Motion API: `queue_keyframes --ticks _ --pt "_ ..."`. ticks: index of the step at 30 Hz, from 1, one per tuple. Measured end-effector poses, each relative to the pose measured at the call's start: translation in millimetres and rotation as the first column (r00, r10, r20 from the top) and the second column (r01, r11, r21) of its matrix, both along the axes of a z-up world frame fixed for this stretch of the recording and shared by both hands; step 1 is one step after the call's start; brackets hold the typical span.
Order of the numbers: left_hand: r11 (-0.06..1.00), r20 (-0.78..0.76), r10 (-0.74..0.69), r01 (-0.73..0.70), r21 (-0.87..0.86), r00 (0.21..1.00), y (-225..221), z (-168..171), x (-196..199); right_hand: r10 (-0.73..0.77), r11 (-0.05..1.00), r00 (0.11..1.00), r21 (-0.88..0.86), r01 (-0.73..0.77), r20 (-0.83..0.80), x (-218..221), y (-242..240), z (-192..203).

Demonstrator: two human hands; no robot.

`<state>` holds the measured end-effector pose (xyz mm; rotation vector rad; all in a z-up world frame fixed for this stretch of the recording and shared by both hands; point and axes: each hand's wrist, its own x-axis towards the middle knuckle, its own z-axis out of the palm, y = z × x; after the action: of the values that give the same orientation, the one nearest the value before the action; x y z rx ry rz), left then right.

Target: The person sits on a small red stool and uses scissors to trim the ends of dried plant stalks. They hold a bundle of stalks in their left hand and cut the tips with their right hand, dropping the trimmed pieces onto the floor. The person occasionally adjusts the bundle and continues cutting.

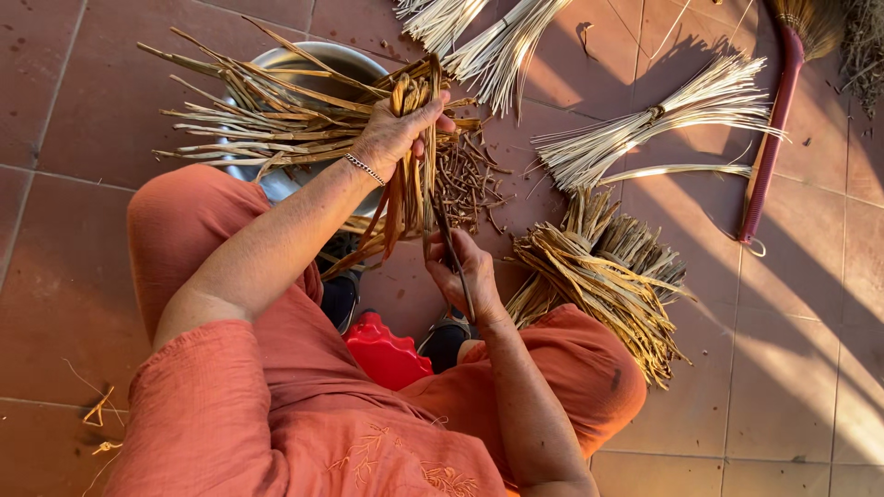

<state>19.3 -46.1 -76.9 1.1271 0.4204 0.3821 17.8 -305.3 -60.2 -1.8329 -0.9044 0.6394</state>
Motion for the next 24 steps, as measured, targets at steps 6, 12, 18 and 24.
queue_keyframes --ticks 6,12,18,24 --pt "0.995 0.117 -0.025 0.014 0.098 0.993 -2 8 -5 0.175 0.982 0.968 -0.102 -0.159 0.178 12 -3 -16" --pt "0.957 0.067 -0.069 0.047 0.287 0.995 -26 19 -6 -0.214 0.976 0.970 0.002 0.216 -0.113 42 -9 -8" --pt "0.899 0.064 -0.121 0.082 0.430 0.991 -44 26 -13 -0.235 0.965 0.972 0.116 0.233 0.001 44 -1 7" --pt "0.769 -0.014 -0.120 0.102 0.631 0.993 -53 24 -14 -0.251 0.968 0.956 0.064 0.244 0.149 34 2 16"
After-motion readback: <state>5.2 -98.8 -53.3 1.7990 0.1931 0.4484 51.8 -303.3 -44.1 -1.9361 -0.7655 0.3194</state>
